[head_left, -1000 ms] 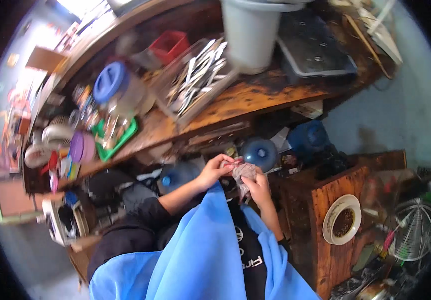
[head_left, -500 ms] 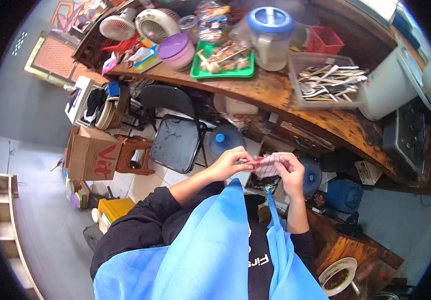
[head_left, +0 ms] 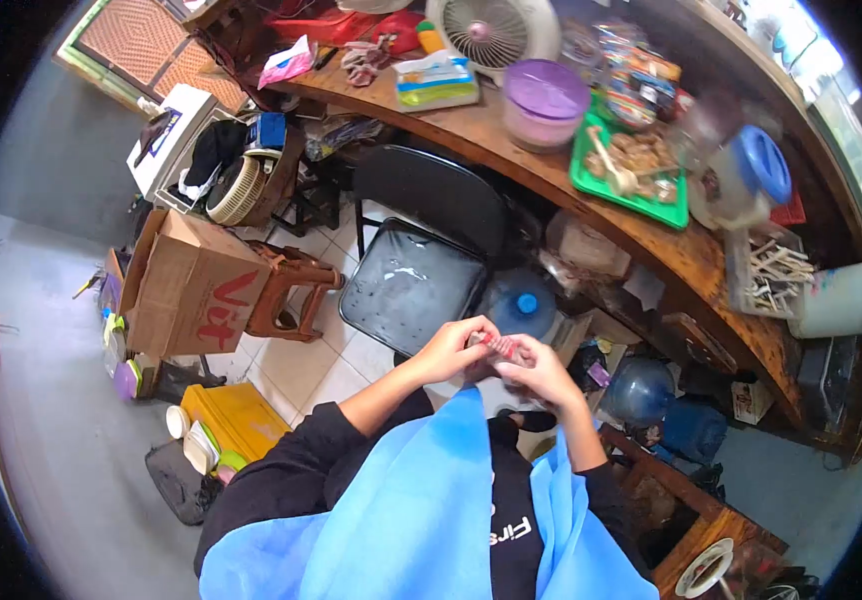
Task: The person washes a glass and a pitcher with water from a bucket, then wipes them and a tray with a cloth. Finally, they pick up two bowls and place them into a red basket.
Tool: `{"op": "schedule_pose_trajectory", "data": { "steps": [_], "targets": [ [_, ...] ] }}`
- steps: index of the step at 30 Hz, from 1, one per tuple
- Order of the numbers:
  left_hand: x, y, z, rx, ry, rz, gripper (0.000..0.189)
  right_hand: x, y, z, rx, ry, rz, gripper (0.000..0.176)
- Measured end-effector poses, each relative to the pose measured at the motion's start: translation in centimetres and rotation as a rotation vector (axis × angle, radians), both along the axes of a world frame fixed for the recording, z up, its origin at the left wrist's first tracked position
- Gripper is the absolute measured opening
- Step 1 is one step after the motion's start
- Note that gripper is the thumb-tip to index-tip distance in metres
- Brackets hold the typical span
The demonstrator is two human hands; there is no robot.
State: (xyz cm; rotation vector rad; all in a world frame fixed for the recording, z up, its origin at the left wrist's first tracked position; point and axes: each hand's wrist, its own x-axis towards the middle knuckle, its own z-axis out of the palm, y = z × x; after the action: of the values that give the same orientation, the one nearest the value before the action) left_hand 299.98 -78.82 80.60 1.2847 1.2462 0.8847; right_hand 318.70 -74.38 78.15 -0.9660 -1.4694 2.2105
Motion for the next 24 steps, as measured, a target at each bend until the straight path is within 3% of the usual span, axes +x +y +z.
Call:
{"op": "schedule_pose_trajectory", "data": {
  "steps": [1,3,4,6,8,12,14,16,20,22,24],
  "targets": [
    [-2.7,-0.2,0.2,-0.159,-0.048,-0.022,0.013,-3.1,-0.5,-0.8,0.036,0.006,0.005,0.038],
    [-7.8,-0.2,-0.3,-0.047,-0.054,0.025,0.013,-8.7,-0.7,0.2,0.206,-0.123,0.047,0.033],
    [-10.2,0.0,-0.3,-0.036,-0.099,0.054,0.013,-10.9,-1.2,-2.9,0.356,-0.128,-0.012,0.034],
    [-14.7,0.5,0.2,-0.026,-0.06,0.12,0.013,-15.0,-0.5,-1.2,0.538,-0.429,0.046,0.033],
    [-18.7,1.3,-0.3,0.086,0.201,0.113,0.017,-17.2,-0.1,-2.6,0.551,-0.493,-0.046,0.031],
    [-23.2,3.8,-2.4,-0.014,0.073,0.289,0.017,-19.3,3.1,-1.6,0.887,-0.719,-0.124,0.022],
    [-24.5,5.4,-2.9,0.158,0.253,0.342,0.017,-19.4,4.8,-0.9,0.848,-0.745,-0.191,0.017],
    [-25.2,6.8,-2.9,0.208,0.271,0.444,0.016,-19.1,6.6,-1.2,0.96,-0.784,-0.248,0.015],
    [-25.8,9.3,-4.7,0.211,0.24,0.63,0.019,-18.4,10.8,-2.8,0.875,-0.548,-0.361,0.011],
    [-26.0,10.9,-5.9,0.328,0.534,0.676,0.017,-18.1,13.0,-4.9,0.784,-0.439,-0.393,0.01],
    [-25.2,12.9,-5.2,0.252,0.929,0.747,0.01,-18.4,15.1,-7.3,1.051,-0.391,-0.593,0.013]
  ]
}}
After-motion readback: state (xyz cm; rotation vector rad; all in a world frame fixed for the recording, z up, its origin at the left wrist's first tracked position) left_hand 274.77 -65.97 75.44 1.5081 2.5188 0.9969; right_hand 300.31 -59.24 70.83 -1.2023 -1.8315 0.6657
